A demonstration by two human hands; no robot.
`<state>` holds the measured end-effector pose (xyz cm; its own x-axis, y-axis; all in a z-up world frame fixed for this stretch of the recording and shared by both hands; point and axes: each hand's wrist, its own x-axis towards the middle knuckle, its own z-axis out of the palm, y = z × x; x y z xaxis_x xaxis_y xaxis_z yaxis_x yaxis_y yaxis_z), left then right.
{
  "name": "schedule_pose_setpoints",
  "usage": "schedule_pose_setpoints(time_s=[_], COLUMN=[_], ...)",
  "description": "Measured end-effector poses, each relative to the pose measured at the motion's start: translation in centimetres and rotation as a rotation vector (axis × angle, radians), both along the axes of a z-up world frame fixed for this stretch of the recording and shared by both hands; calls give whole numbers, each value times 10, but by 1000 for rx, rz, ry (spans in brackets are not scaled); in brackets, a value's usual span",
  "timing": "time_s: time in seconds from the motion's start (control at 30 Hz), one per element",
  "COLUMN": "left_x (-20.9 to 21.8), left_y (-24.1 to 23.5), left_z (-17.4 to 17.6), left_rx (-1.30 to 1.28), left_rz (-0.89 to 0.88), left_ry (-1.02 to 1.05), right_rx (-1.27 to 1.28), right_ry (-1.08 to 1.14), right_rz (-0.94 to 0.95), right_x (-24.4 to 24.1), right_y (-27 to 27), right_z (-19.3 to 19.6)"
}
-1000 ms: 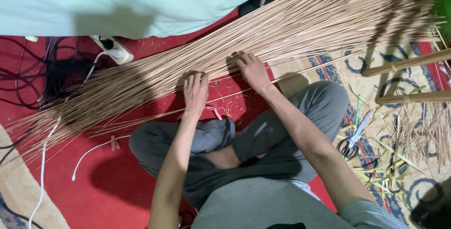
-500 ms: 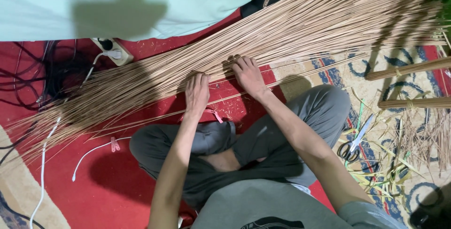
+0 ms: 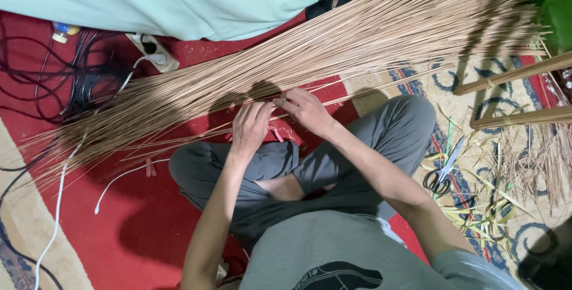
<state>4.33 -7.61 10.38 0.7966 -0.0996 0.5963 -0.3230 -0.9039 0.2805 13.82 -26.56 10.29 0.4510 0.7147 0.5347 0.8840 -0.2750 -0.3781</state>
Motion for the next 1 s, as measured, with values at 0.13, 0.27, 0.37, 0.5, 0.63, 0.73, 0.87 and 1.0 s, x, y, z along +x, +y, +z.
schedule_pose_setpoints(time_s=[0.13,0.27,0.37,0.5,0.63,0.73,0.87,1.0], left_x=[-14,-19,-28,-47,-50,-41,-39,-46], left_y=[0,-12,-8,18,3,-13,-11,-1], left_z=[9,12,0,-2,-18,-27,-17,8], left_rx=[-15,-162,-224,-260,-229,-196,-173,-146], left_rz=[30,-13,-42,-36,-81,-88,-137,-166], left_ry=[7,59,107,180,169,125,135,143], right_rx=[20,-4,-29,-91,-104,-82,-83,-107], right_ry=[0,-29,-28,-4,-43,-52,-49,-25], right_rz=[-14,-61,-68,-114,-121,-98,-91,-107], right_x=[-7,-20,-23,-7,-21,-36,-37,-29], right_y=[-7,-8,-14,-50,-51,-38,-47,-70], right_z=[22,22,18,33,22,31,31,23])
